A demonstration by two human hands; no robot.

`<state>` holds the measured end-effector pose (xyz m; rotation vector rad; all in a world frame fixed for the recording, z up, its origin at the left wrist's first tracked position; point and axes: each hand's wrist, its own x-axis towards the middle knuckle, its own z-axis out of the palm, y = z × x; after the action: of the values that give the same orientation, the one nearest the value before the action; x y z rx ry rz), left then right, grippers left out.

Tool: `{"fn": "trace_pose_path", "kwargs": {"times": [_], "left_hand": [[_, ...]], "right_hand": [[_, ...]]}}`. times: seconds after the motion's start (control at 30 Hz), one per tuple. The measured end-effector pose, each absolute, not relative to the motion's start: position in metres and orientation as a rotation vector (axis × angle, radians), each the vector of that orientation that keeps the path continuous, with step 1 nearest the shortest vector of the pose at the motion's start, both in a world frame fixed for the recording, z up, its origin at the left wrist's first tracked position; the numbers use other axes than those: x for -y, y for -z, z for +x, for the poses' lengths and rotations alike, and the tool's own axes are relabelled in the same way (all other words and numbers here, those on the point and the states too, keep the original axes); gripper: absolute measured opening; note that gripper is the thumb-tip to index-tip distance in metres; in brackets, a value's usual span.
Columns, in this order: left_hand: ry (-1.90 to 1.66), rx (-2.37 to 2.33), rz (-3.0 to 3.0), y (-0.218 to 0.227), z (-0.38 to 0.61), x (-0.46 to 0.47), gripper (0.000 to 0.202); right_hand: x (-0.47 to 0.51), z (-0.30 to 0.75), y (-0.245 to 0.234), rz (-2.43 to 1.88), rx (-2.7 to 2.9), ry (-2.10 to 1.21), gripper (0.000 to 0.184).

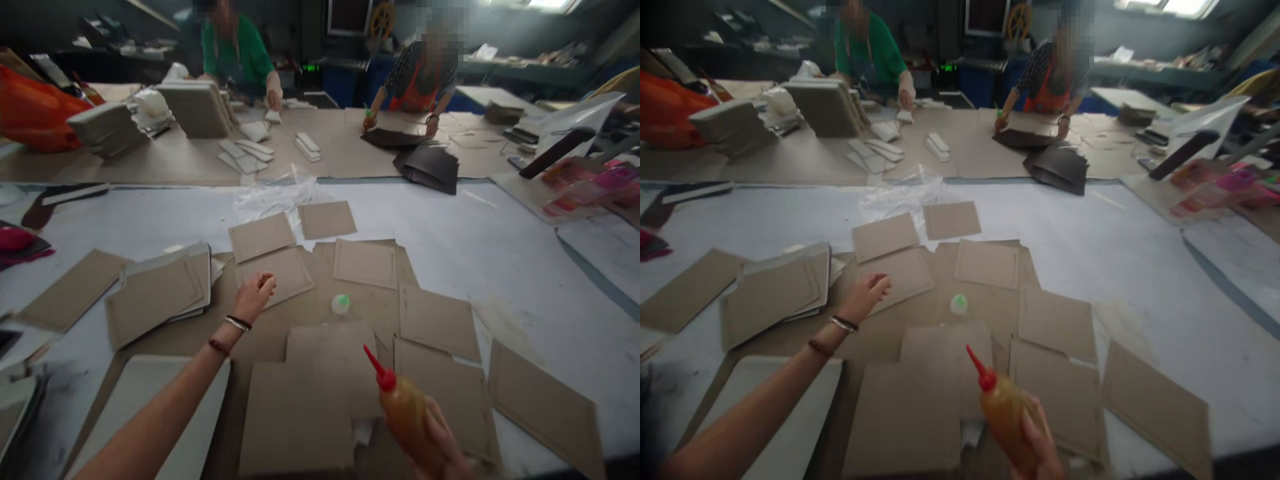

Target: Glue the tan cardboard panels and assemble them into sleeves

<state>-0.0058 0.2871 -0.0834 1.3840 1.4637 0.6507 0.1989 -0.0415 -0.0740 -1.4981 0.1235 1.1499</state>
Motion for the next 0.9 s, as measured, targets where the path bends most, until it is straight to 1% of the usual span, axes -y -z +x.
{"fn": "trace_pose_path", "kwargs": {"times": [0.07, 0.2, 0.33, 0.43, 0.53, 0.6, 0.67, 0.8, 0.83, 0.9], "left_hand": [[-0.595, -1.486, 1.475, 0.083, -0.041, -0.228, 0.02], [-0.559, -1.688, 1.373, 0.096, -0.086, -0.121, 0.021], [-0.597, -1.788, 1.403, 0.12, -0.095, -0.061, 0.033], [-0.519, -1.804, 1.513, 0.134, -0.093, -0.047, 0.034], [-0.421, -1.846, 1.661, 0.139, -0.09, -0.048, 0.032], [-0.353, -1.901, 1.747, 0.139, -0.086, -0.053, 0.035], [-0.304, -1.958, 1.811, 0.137, -0.082, -0.056, 0.046], [-0.267, -1.898, 1.938, 0.137, -0.082, -0.049, 0.077], [-0.263, -1.842, 1.979, 0.137, -0.085, -0.045, 0.082], [-0.27, -1.725, 2.064, 0.14, -0.091, -0.036, 0.084]], "right_hand": [[0.036, 0.189, 0.069, -1.44, -0.08, -1.167, 0.046], [0.022, 0.167, 0.059, -1.572, 0.083, -1.18, 0.047], [0.016, 0.148, 0.058, -1.741, 0.336, -1.105, 0.051], [0.016, 0.14, 0.059, -1.753, 0.428, -1.121, 0.052], [0.019, 0.137, 0.055, -1.686, 0.339, -1.191, 0.051], [0.023, 0.137, 0.05, -1.64, 0.259, -1.205, 0.05], [0.027, 0.139, 0.045, -1.607, 0.204, -1.18, 0.049], [0.038, 0.142, 0.043, -1.592, 0.176, -1.138, 0.049], [0.04, 0.143, 0.044, -1.595, 0.173, -1.136, 0.049], [0.045, 0.144, 0.046, -1.598, 0.165, -1.13, 0.049]]}}
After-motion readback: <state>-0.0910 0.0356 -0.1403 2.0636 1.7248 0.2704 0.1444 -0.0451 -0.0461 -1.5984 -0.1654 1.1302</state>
